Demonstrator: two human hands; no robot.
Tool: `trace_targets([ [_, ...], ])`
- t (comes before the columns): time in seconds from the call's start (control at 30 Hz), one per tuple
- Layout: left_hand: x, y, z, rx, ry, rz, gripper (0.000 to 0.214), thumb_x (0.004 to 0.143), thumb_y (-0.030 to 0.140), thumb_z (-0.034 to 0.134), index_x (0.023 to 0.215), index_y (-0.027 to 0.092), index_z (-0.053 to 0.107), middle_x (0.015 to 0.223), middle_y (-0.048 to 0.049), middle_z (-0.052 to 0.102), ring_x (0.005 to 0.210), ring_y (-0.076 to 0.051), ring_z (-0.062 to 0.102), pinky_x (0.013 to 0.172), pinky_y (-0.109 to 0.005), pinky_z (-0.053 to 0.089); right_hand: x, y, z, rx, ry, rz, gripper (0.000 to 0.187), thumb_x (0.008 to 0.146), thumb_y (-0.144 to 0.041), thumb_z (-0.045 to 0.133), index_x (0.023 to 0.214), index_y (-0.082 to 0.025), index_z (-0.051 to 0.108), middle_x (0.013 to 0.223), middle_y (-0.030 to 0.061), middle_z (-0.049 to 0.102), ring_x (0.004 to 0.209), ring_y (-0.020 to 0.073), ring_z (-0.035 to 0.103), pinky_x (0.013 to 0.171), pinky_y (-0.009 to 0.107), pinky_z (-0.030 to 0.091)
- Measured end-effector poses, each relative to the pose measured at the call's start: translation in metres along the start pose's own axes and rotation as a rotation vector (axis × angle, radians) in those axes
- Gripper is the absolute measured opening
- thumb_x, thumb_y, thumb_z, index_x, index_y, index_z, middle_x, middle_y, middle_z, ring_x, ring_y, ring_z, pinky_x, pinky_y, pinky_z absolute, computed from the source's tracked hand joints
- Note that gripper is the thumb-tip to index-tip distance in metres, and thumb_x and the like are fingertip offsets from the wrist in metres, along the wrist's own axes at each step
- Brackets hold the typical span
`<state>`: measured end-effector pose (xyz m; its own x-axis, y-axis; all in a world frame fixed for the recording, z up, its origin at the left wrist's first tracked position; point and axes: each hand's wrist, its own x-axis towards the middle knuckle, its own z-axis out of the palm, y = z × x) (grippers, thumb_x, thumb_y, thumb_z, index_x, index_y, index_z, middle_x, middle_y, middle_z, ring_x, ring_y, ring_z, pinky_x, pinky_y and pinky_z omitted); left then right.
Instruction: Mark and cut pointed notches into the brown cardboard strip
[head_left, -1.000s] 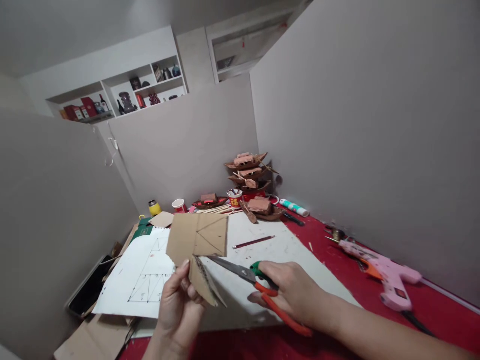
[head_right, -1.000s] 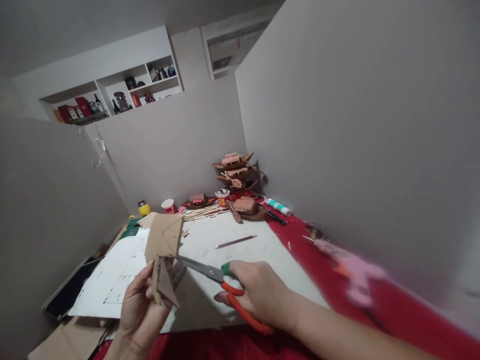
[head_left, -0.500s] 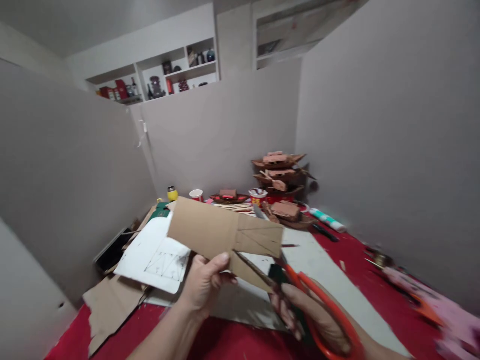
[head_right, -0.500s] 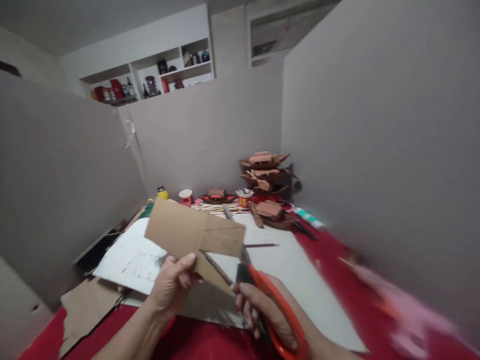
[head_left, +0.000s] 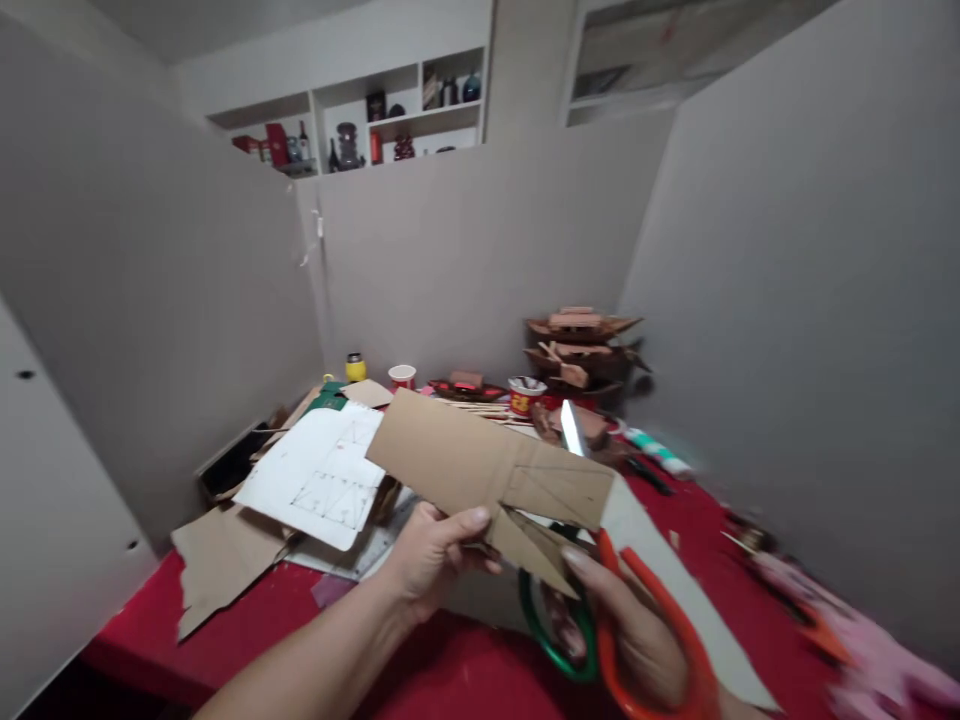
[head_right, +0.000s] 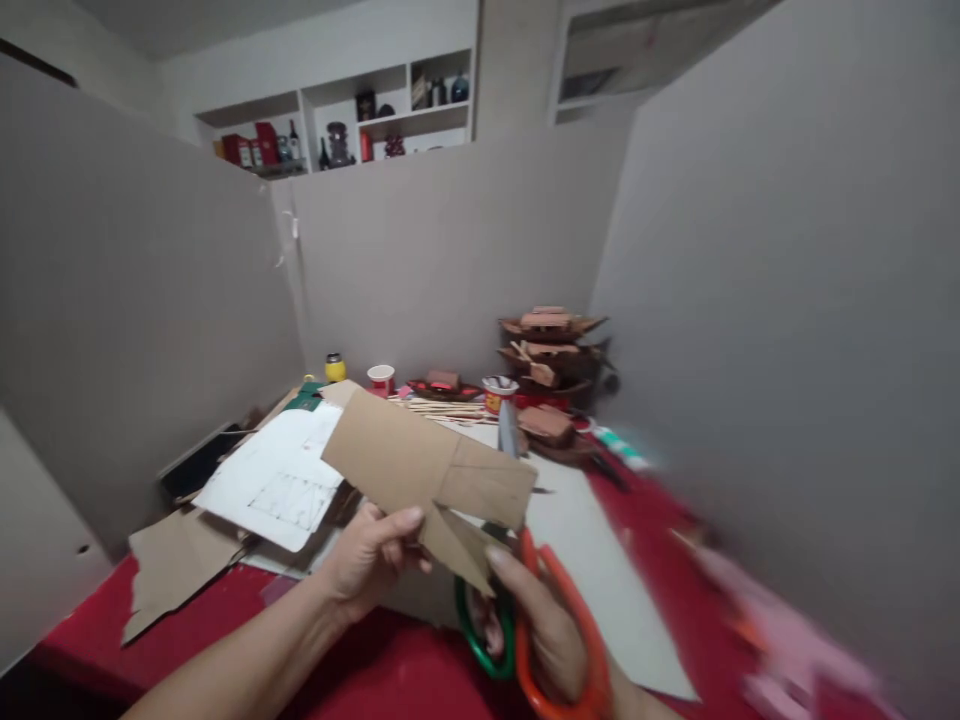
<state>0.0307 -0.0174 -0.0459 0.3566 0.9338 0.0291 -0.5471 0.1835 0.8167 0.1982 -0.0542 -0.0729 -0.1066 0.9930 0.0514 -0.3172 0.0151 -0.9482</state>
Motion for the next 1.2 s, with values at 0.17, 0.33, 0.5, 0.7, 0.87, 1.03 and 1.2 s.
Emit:
trace_targets([
  [0.17, -0.002, -0.001, 0.003, -0.010, -0.059, -0.064, 0.031, 0.066, 0.029, 0.084, 0.086, 0.009, 0.073, 0.070, -0.0058, 0.071, 0.052, -0.011, 0.060, 0.047, -0.021, 0.050, 0.004, 0.007, -0.004, 0.040, -0.055, -0.018, 0.053, 0.076, -0.059, 0.069, 0.049, -0.015, 0.055, 0.038, -0.0016, 0.050, 0.033, 0.0075, 0.045, 0.037, 0.019, 0.037],
  [0.33, -0.005, -0.003, 0.012, -0.063, 0.005, -0.106, 0.027, 0.066, 0.028, 0.083, 0.084, 0.011, 0.072, 0.071, -0.0062, 0.072, 0.056, -0.015, 0.063, 0.049, -0.022, 0.051, -0.002, 0.008, -0.001, -0.037, -0.119, -0.061, 0.057, 0.079, -0.062, 0.063, 0.048, -0.016, 0.056, 0.038, -0.0020, 0.049, 0.033, 0.0081, 0.044, 0.036, 0.019, 0.036],
  [0.5, -0.006, -0.002, 0.015, -0.107, 0.076, -0.133, 0.032, 0.067, 0.027, 0.082, 0.092, 0.010, 0.072, 0.083, -0.0106, 0.075, 0.070, -0.021, 0.070, 0.063, -0.029, 0.057, -0.005, 0.012, 0.000, -0.097, -0.145, -0.043, 0.055, 0.084, -0.058, 0.060, 0.050, -0.015, 0.058, 0.039, -0.0016, 0.049, 0.034, 0.0088, 0.045, 0.038, 0.020, 0.037],
  [0.7, -0.010, -0.002, 0.017, -0.109, 0.170, -0.039, 0.023, 0.068, 0.021, 0.080, 0.086, 0.009, 0.072, 0.082, -0.0089, 0.076, 0.075, -0.022, 0.072, 0.063, -0.025, 0.057, -0.005, 0.015, -0.001, -0.081, -0.219, -0.042, 0.056, 0.087, -0.057, 0.056, 0.049, -0.015, 0.056, 0.039, -0.0017, 0.047, 0.035, 0.0087, 0.043, 0.039, 0.021, 0.034],
  [0.87, -0.007, 0.007, 0.019, -0.205, 0.228, -0.063, 0.015, 0.073, 0.011, 0.073, 0.088, 0.009, 0.070, 0.083, -0.0095, 0.077, 0.075, -0.021, 0.073, 0.069, -0.029, 0.060, -0.007, 0.013, 0.002, -0.065, -0.203, 0.000, 0.056, 0.084, -0.058, 0.058, 0.046, -0.017, 0.053, 0.037, -0.0023, 0.045, 0.035, 0.0086, 0.042, 0.039, 0.021, 0.032],
  [1.03, 0.000, 0.032, 0.003, -0.273, 0.274, 0.080, 0.017, 0.079, 0.004, 0.065, 0.093, 0.012, 0.069, 0.081, -0.0055, 0.077, 0.071, -0.017, 0.073, 0.068, -0.026, 0.061, -0.006, 0.012, -0.002, -0.037, -0.214, 0.022, 0.052, 0.085, -0.057, 0.057, 0.054, -0.016, 0.054, 0.039, -0.0039, 0.045, 0.035, 0.0080, 0.039, 0.038, 0.020, 0.031],
  [1.2, -0.002, 0.059, -0.012, -0.189, 0.223, 0.248, 0.011, 0.082, 0.012, 0.067, 0.092, 0.014, 0.071, 0.084, -0.0048, 0.077, 0.074, -0.017, 0.073, 0.067, -0.024, 0.060, -0.011, 0.011, -0.014, -0.007, -0.145, -0.029, 0.044, 0.093, -0.057, 0.048, 0.081, -0.016, 0.058, 0.051, -0.0072, 0.043, 0.039, 0.0069, 0.036, 0.039, 0.018, 0.031],
])
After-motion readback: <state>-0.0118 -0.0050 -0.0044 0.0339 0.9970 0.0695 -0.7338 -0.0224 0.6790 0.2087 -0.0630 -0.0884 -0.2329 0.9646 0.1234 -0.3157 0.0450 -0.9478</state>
